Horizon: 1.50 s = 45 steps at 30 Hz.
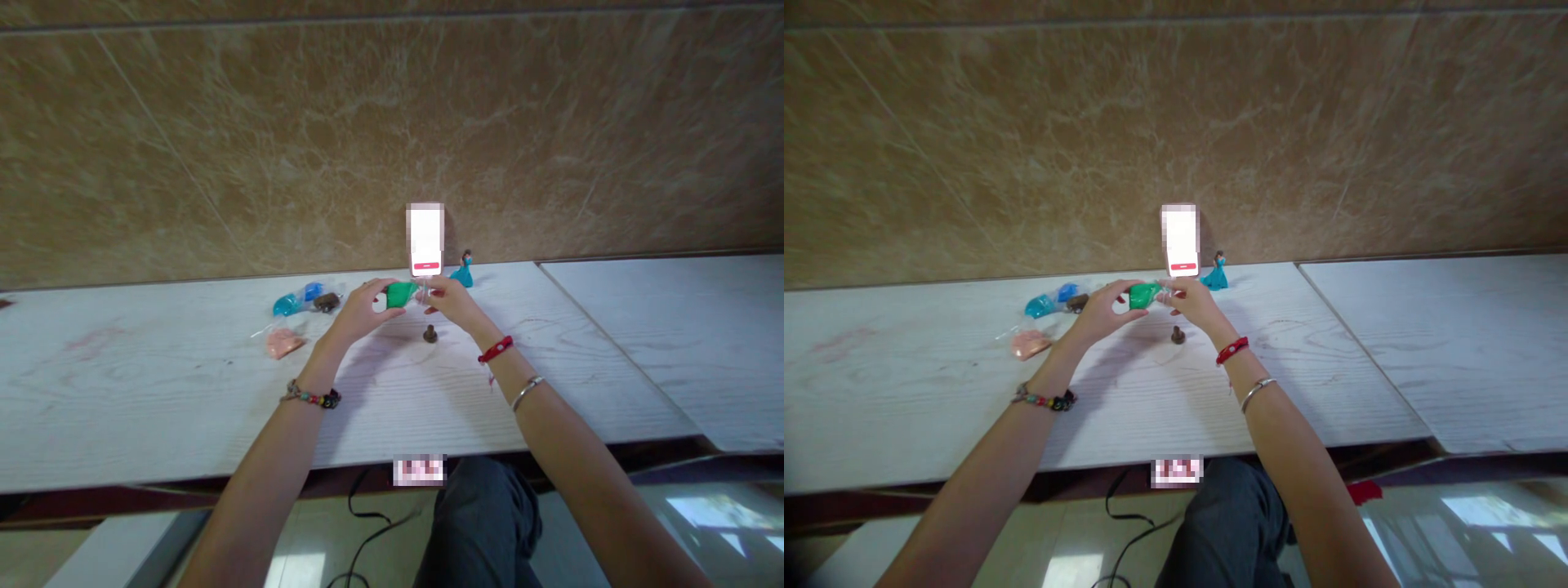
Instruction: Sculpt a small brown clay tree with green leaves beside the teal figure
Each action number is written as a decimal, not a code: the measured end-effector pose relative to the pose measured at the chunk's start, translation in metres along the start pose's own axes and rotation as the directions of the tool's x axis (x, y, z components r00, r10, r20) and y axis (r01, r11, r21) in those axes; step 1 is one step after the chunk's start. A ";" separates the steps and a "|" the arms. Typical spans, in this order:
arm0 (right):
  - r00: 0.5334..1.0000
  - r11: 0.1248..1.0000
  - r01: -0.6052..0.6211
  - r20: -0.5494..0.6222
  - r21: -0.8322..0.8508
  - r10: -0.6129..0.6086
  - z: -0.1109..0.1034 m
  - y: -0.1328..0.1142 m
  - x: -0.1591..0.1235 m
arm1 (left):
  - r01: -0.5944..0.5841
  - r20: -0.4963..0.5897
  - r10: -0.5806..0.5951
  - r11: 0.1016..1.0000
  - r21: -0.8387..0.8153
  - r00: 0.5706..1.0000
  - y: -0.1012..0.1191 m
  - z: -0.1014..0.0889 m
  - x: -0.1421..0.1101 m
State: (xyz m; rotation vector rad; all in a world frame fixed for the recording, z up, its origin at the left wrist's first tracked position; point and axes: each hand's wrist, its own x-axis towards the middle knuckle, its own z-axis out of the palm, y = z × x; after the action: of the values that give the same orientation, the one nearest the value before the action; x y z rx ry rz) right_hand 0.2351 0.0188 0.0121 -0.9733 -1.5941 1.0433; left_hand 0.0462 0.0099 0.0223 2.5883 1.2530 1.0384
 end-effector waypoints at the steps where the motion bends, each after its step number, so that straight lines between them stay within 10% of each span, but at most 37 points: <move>1: 1.000 1.000 0.010 -0.002 -0.021 -0.010 0.000 0.001 0.000 | 0.006 0.007 -0.006 1.000 -0.009 1.000 0.000 0.001 0.000; 18: 0.997 1.000 0.005 0.082 -0.025 -0.003 0.003 0.000 -0.002 | -0.042 -0.037 0.045 0.996 0.076 0.998 0.006 0.013 -0.002; 36: 0.979 0.895 0.183 -0.008 -0.406 -0.204 0.001 -0.004 0.001 | -0.137 -0.067 0.164 0.944 0.301 0.984 0.010 0.007 -0.002; 45: 0.972 0.924 0.058 -0.232 0.377 0.033 -0.039 -0.012 0.001 | 0.378 -0.238 -0.303 0.834 0.403 0.923 -0.025 0.000 -0.008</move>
State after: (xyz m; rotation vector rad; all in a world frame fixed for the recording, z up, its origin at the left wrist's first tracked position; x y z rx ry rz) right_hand 0.2713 0.0227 0.0304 -0.7836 -1.1459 1.1324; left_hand 0.0266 0.0206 0.0089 2.4455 2.1258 1.0024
